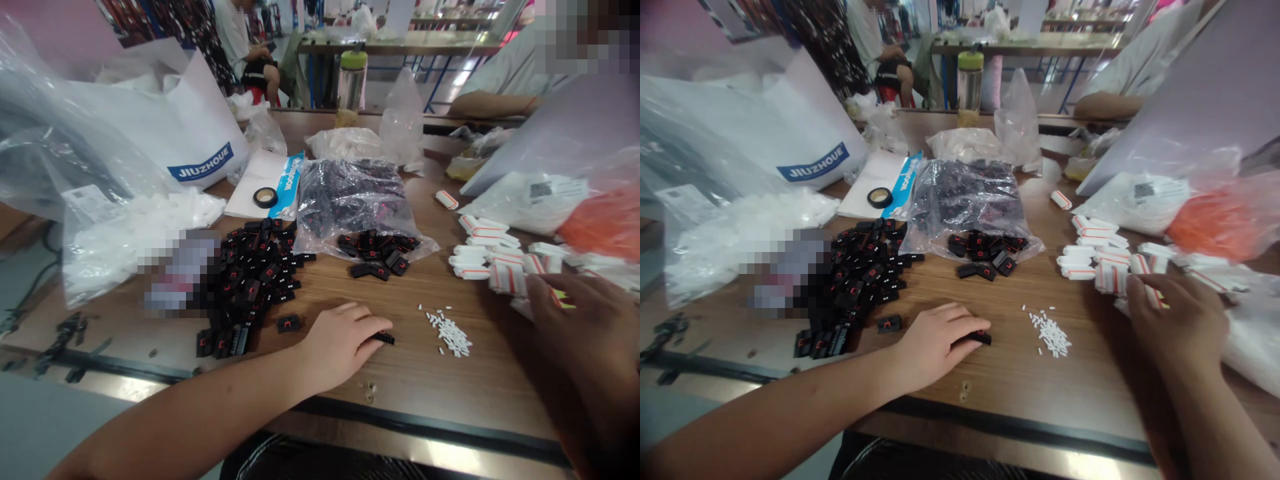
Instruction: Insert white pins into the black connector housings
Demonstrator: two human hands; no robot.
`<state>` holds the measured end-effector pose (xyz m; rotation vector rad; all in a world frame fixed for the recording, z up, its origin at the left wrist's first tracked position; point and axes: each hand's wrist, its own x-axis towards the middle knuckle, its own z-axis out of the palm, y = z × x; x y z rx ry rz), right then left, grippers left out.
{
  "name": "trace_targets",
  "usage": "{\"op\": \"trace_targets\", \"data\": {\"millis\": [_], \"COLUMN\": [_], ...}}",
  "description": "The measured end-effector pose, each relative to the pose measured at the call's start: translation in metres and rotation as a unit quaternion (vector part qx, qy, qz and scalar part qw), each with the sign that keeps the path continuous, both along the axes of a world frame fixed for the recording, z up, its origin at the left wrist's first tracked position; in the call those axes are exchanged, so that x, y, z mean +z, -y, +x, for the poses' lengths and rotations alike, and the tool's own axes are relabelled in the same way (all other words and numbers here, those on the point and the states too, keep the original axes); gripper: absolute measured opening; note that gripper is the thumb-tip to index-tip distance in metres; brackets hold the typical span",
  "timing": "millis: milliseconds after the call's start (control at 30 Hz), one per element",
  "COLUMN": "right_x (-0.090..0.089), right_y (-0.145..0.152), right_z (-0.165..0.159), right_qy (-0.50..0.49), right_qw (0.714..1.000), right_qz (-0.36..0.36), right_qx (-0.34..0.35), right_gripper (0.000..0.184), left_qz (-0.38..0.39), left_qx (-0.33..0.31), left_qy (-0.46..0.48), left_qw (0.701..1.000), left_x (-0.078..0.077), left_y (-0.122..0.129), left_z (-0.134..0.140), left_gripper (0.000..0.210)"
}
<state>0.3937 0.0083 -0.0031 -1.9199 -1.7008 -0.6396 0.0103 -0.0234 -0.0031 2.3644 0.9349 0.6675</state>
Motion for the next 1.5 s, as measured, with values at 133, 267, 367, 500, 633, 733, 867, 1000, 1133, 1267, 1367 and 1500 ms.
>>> {"op": "trace_targets", "data": {"millis": [133, 267, 367, 500, 633, 733, 867, 1000, 1133, 1267, 1367, 1500], "right_x": [-0.005, 0.0, 0.018, 0.039, 0.034, 0.027, 0.028, 0.027, 0.023, 0.021, 0.02, 0.019], "right_y": [-0.003, -0.003, 0.012, 0.039, 0.045, 0.033, 0.018, 0.017, 0.02, 0.019, 0.019, 0.025], "right_z": [0.0, -0.006, -0.024, -0.056, -0.07, -0.071, -0.08, -0.086, -0.078, -0.063, -0.058, -0.063], "right_qy": [-0.011, -0.01, -0.042, -0.146, -0.192, -0.209, -0.136, -0.097, -0.161, -0.245, -0.284, -0.266], "right_qw": [1.0, 0.997, 0.996, 0.952, 0.911, 0.902, 0.9, 0.92, 0.924, 0.903, 0.89, 0.899], "right_qz": [0.016, 0.076, 0.057, -0.193, -0.315, -0.318, -0.307, -0.31, -0.331, -0.333, -0.333, -0.317], "right_qx": [0.007, 0.021, 0.054, 0.189, 0.186, 0.205, 0.278, 0.219, 0.1, 0.112, 0.127, 0.146], "right_gripper": [0.025, 0.02, 0.021, 0.021, 0.026, 0.024, 0.023, 0.024, 0.028, 0.029, 0.025, 0.022], "left_qz": [-0.01, -0.011, -0.015, -0.016, -0.001, -0.005, -0.026, -0.028, -0.035, -0.04, -0.041, -0.043], "left_qx": [0.007, 0.022, 0.028, 0.036, 0.04, 0.042, 0.055, 0.057, 0.055, 0.055, 0.052, 0.053], "left_qy": [0.01, 0.019, 0.022, 0.016, 0.017, 0.008, -0.004, -0.009, -0.013, -0.016, -0.017, -0.016], "left_qw": [1.0, 1.0, 0.999, 0.999, 0.999, 0.999, 0.998, 0.998, 0.998, 0.998, 0.998, 0.998], "left_x": [-0.001, -0.002, -0.002, -0.001, 0.001, 0.002, 0.004, 0.005, 0.006, 0.005, 0.004, 0.003], "left_y": [0.0, 0.001, 0.002, 0.003, 0.003, 0.004, 0.004, 0.003, 0.003, 0.002, 0.001, 0.002], "left_z": [0.0, 0.0, -0.001, -0.001, 0.0, 0.001, 0.002, 0.002, 0.001, 0.001, 0.001, 0.001], "left_gripper": [0.018, 0.018, 0.019, 0.02, 0.023, 0.022, 0.017, 0.01, 0.009, 0.009, 0.009, 0.009]}}
